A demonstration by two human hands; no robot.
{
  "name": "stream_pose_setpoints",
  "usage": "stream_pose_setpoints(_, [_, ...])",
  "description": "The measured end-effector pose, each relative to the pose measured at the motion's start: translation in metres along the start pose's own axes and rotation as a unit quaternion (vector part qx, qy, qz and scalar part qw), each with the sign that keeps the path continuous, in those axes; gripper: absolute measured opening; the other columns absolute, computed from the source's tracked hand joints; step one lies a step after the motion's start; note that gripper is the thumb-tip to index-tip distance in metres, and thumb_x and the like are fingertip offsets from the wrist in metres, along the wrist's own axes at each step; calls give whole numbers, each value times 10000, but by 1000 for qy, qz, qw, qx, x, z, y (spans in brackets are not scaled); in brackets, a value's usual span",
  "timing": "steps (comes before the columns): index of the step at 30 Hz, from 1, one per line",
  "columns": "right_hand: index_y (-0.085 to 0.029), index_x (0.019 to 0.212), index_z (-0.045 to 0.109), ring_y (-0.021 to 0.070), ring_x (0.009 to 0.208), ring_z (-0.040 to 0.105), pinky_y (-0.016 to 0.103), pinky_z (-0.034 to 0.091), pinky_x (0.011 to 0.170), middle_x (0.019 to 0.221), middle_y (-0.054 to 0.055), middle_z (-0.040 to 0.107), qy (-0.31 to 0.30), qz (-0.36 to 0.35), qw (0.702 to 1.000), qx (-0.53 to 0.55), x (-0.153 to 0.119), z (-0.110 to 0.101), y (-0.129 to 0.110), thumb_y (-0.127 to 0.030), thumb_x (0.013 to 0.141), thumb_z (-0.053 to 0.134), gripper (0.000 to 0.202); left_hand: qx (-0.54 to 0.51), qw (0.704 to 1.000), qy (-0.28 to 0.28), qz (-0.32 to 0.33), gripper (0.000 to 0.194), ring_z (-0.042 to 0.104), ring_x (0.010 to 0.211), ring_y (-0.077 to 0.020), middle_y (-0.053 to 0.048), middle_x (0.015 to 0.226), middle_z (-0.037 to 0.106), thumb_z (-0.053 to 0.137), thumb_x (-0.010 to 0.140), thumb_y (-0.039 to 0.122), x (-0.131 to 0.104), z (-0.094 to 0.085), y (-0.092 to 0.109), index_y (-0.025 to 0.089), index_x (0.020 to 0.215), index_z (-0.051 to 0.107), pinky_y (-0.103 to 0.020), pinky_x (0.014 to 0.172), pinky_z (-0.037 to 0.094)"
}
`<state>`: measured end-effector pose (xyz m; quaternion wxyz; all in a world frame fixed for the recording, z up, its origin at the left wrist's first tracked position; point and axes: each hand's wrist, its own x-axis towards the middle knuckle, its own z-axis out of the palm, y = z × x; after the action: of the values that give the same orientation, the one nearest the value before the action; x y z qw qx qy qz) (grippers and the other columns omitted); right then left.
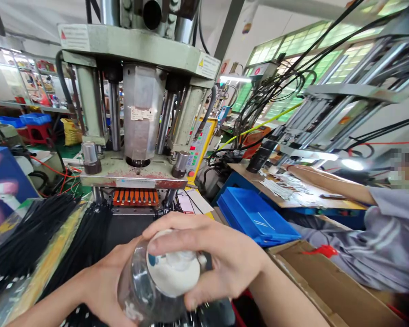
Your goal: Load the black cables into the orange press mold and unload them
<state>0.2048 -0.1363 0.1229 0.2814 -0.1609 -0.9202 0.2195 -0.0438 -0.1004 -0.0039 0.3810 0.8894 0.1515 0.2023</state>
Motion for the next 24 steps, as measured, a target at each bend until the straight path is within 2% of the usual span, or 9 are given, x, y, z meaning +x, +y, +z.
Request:
stream_pose_setpoints(3, [-195,1222,590,223,1065,563,326,460,881,1177,117,575,48,53,996,-59,6,-5,11,-642,794,620,619,49,988,74,-128,1277,471,1268,-372,-120,1450,425,838,450,534,-25,3,2,268,1498,158,-515,1056,409])
stream_pose_setpoints(5, [-176,1172,620,205,903,597,307,473,785,1008,100,620,97,115,982,-112,10,2,17,-663,778,616,626,97,965,118,-214,1241,468,1276,-360,-122,1459,411,843,489,434,-35,7,4,271,1495,135,-521,1056,407])
stream_pose_setpoints(7, [-157,1073,653,172,726,587,273,457,675,808,53,625,68,174,972,-145,13,15,21,-616,805,625,532,140,946,141,-255,1184,464,1284,-344,-131,1465,401,826,531,377,-40,10,6,256,1489,141,-512,1063,404])
stream_pose_setpoints(11, [-153,1055,644,178,755,600,282,466,682,843,65,645,-8,167,976,-142,17,36,28,-382,919,581,274,176,934,161,-264,1121,479,1275,-326,-146,1436,432,816,551,380,-46,10,0,211,1464,187,-489,1067,409])
stream_pose_setpoints(14, [-214,1017,671,194,1028,592,337,468,874,1136,93,626,24,71,993,-86,16,36,35,-202,975,439,236,164,933,172,-271,1108,502,1259,-302,-121,1412,465,816,565,403,-56,9,-5,223,1460,188,-460,1061,425])
stream_pose_setpoints(16, [-220,982,674,204,1101,571,355,456,925,1211,88,602,81,67,991,-78,16,35,40,-188,966,448,229,169,932,179,-266,1126,493,1270,-295,-116,1417,461,815,575,420,-62,9,-8,233,1468,153,-454,1065,424])
stream_pose_setpoints(18, [-202,1062,647,212,988,615,337,492,844,1090,91,645,112,122,980,-111,17,38,43,-268,913,586,175,189,930,181,-260,1139,484,1281,-297,-122,1429,447,813,583,423,-65,9,-9,237,1473,128,-457,1064,427])
stream_pose_setpoints(20, [-181,1110,625,193,806,634,299,505,723,899,55,665,89,185,968,-144,19,46,44,-324,838,695,315,216,926,180,-251,1122,482,1283,-300,-129,1439,436,806,595,411,-66,10,-10,238,1473,131,-459,1063,431])
stream_pose_setpoints(24, [-183,1050,643,152,724,605,263,486,679,837,31,630,54,199,969,-133,23,57,42,-248,874,641,187,260,917,185,-241,1094,484,1279,-300,-135,1435,443,802,596,398,-66,10,-12,227,1469,164,-463,1071,427])
